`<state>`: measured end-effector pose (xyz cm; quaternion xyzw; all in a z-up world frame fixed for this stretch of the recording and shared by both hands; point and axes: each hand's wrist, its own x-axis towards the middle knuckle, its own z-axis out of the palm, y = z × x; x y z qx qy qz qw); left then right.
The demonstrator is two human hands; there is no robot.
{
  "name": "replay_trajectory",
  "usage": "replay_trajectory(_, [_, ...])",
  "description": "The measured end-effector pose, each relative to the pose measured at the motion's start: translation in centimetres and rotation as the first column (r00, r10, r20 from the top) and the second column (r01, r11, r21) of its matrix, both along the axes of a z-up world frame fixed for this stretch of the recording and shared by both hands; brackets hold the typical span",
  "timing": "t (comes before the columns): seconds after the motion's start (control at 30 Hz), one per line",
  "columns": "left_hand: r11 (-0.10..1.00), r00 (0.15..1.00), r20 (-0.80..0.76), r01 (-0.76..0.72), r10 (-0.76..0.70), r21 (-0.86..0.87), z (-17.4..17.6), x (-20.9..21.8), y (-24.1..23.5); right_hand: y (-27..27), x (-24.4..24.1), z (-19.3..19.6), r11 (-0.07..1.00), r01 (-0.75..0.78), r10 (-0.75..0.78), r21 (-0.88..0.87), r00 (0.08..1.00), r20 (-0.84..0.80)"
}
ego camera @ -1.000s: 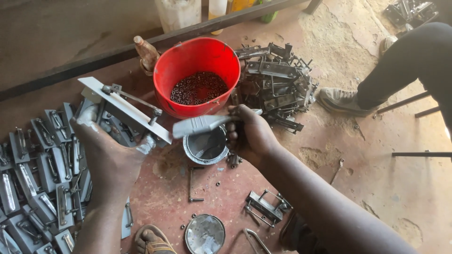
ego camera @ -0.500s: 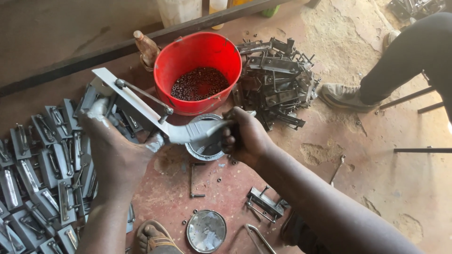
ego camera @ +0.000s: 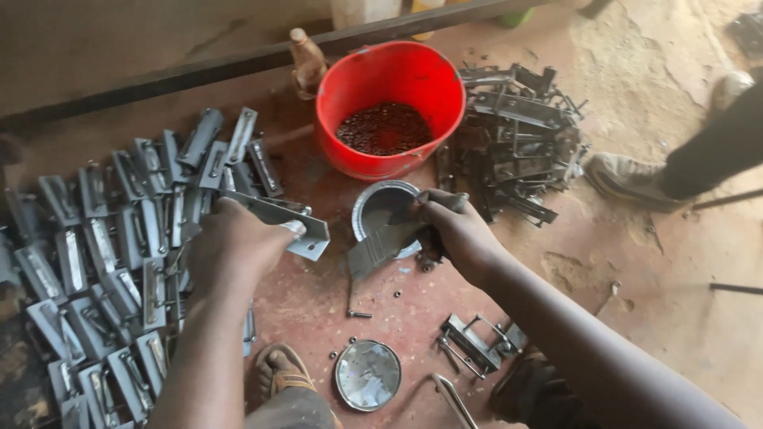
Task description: Applying a coating to metal brackets using a brush and organizing them into stacks on a workshop floor.
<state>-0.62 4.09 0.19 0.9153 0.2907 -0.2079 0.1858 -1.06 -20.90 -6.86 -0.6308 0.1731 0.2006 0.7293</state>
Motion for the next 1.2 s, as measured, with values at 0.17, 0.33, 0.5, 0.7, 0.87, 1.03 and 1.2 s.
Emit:
replay_trajectory(0.17, [0.999,0.996,0.086,0.012,-0.007,-0.052,1.5,-0.7,-0.9,2.2,-1.4,1.6,0.994,-0.047,0.027,0.095,0.977,0.209])
replay_trajectory(0.33, [0.996,0.988,0.148,0.055,-0.044,-0.069,1.6,-0.3,-2.5,3.7,-2.1,4.6,0.995,-0.030,0.056,-0.100,0.961,0.270])
replay_trajectory(0.5, [0.996,0.968,0.234,0.079,-0.087,0.044,1.1,-0.1,-2.6,0.8,-1.2,1.5,0.935,-0.005,0.087,-0.354,0.972,0.218])
replay_trajectory(0.7, [0.997,0.982,0.177,0.070,-0.064,-0.025,0.6,-0.1,-1.7,-1.2,-2.1,-3.6,0.607,-0.454,0.545,-0.652,0.835,-0.074])
replay_trajectory(0.87, [0.987,0.989,0.146,0.041,-0.018,-0.157,0.9,0.0,-1.6,1.2,-6.5,-13.4,0.100,-0.612,0.811,-0.784,0.507,-0.293])
replay_trajectory(1.03, [0.981,0.982,0.183,-0.012,0.048,-0.194,1.0,0.4,-1.4,4.7,-10.8,-27.9,-0.068,-0.661,0.855,-0.747,0.347,-0.385])
replay_trajectory(1.2, [0.961,0.973,0.185,-0.085,0.136,-0.262,0.6,1.4,-0.9,10.9,-14.0,-28.9,0.265,-0.752,0.649,-0.604,0.602,-0.465])
